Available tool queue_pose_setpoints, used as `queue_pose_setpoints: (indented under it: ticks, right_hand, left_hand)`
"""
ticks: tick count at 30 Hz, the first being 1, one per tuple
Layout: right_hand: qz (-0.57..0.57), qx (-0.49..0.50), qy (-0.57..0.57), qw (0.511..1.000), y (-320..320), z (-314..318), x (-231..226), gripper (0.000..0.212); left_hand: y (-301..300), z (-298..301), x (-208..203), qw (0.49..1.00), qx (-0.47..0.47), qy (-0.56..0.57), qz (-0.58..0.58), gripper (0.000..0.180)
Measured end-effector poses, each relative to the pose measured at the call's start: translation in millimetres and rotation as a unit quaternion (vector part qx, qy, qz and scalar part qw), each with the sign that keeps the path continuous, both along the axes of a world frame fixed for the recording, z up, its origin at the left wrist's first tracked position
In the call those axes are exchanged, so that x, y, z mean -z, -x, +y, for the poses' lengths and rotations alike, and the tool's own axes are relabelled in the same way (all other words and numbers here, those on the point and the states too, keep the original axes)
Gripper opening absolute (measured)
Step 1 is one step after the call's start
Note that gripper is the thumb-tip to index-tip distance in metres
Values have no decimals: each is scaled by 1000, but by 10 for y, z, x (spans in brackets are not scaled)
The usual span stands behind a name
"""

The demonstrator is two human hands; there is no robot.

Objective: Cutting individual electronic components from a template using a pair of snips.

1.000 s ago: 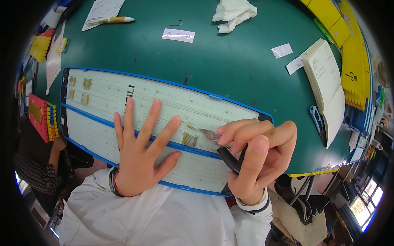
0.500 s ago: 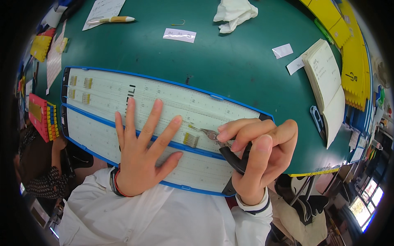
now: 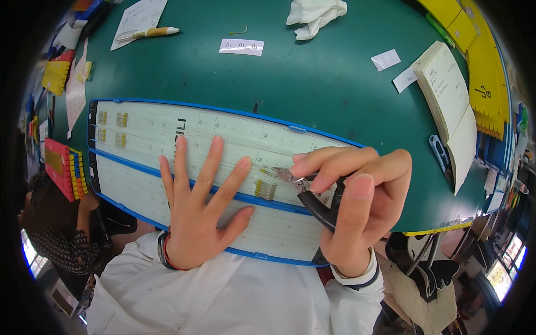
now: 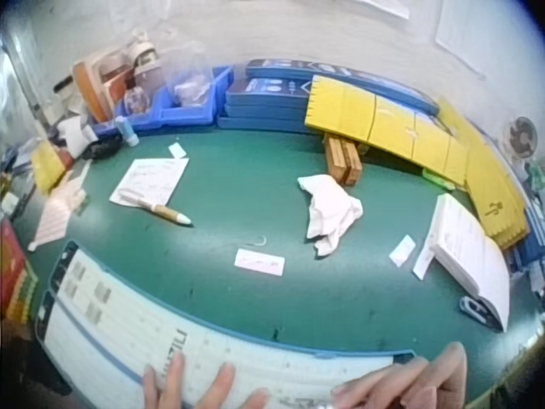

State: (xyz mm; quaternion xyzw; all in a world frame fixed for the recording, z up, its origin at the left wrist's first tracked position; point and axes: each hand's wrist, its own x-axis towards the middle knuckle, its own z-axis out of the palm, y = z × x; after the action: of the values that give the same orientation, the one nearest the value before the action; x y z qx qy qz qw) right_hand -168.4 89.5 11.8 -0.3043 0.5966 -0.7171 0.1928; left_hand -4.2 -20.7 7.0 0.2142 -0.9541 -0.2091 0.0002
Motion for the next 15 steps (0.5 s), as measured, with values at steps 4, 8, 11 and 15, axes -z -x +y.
queue_pose_setpoints:
  ticks: [4,8,11,15]
  right_hand:
    - [3,-17,-8,1000,-6,-16,7,18]
    - [27,-35,-28,999,22,8,14,17]
    - [14,-22,-22,999,35,63,-5,19]
    - [-8,-17,1,1000,-7,32,15,21]
  left_hand:
    - [-4,9,1,1000,1,4,0,63]
    - [-5,2,2,1000,4,5,-2,63]
    - [-8,-5,-3,1000,5,6,-2,64]
    - [-10,-15,7,1000,4,7,3,64]
